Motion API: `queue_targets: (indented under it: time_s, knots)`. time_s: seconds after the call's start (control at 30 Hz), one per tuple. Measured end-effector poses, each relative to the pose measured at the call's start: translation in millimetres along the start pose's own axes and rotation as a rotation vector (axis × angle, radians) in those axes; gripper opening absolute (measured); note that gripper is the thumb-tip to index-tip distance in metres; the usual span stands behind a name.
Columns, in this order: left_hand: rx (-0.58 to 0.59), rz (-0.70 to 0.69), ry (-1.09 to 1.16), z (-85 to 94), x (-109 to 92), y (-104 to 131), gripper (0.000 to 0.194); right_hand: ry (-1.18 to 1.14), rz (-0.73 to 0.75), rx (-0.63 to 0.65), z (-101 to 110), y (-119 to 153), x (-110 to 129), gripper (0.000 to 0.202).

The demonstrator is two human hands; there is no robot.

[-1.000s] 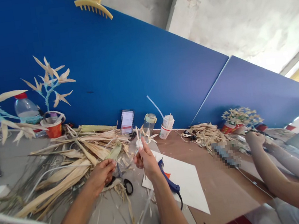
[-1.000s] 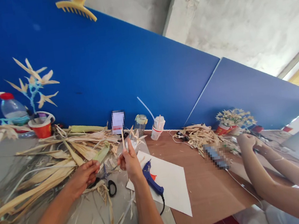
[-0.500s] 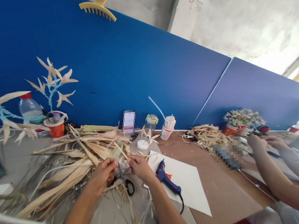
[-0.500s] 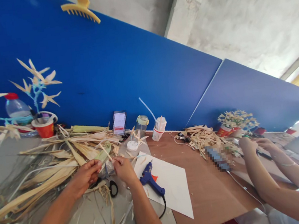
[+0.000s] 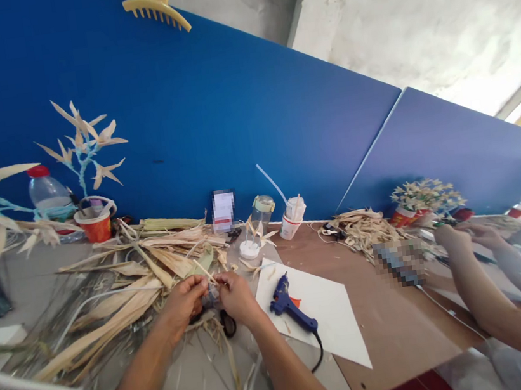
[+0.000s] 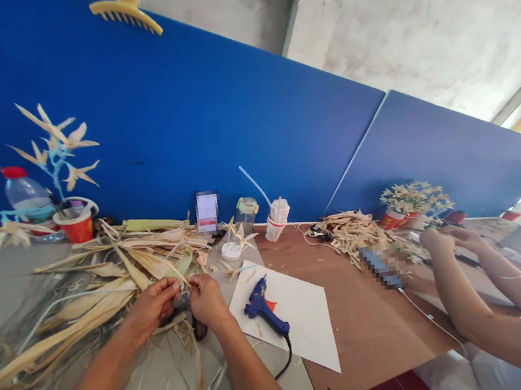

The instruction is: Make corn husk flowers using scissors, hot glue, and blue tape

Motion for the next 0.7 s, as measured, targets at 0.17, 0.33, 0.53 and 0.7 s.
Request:
queue_targets:
  time_s: [0.17, 0.33, 0.53, 0.7]
  knots:
    - [0.015, 0.007, -0.012, -0.7, -2, 2, 0.035, 0.010, -0.054, -0.043, 1, -2, -5, 0.020]
    - [-0.023, -0.019, 0.032, 3.3, -3, 1, 0.036, 0.000, -0.098, -0.055, 11, -4, -3, 0.020]
    - [-0.097, -0.032, 0.095, 9.1, -7, 0, 0.036, 0.068, -0.207, 0.012, 11, -2, -4, 0.012]
    - [-0.123, -0.029, 0.129, 8.2, -8, 2, 0.031, 0.278, -0.199, -0.107, 26, -5, -5, 0.020]
Point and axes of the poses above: each hand's wrist, its own y-axis away from the middle knuckle, its own z-axis out of the back of the hand, x = y × z, the point moved 2 cm from there along -y, towards the middle knuckle, and after that the axes turned 5 degrees about z, right-handed, at the moved point
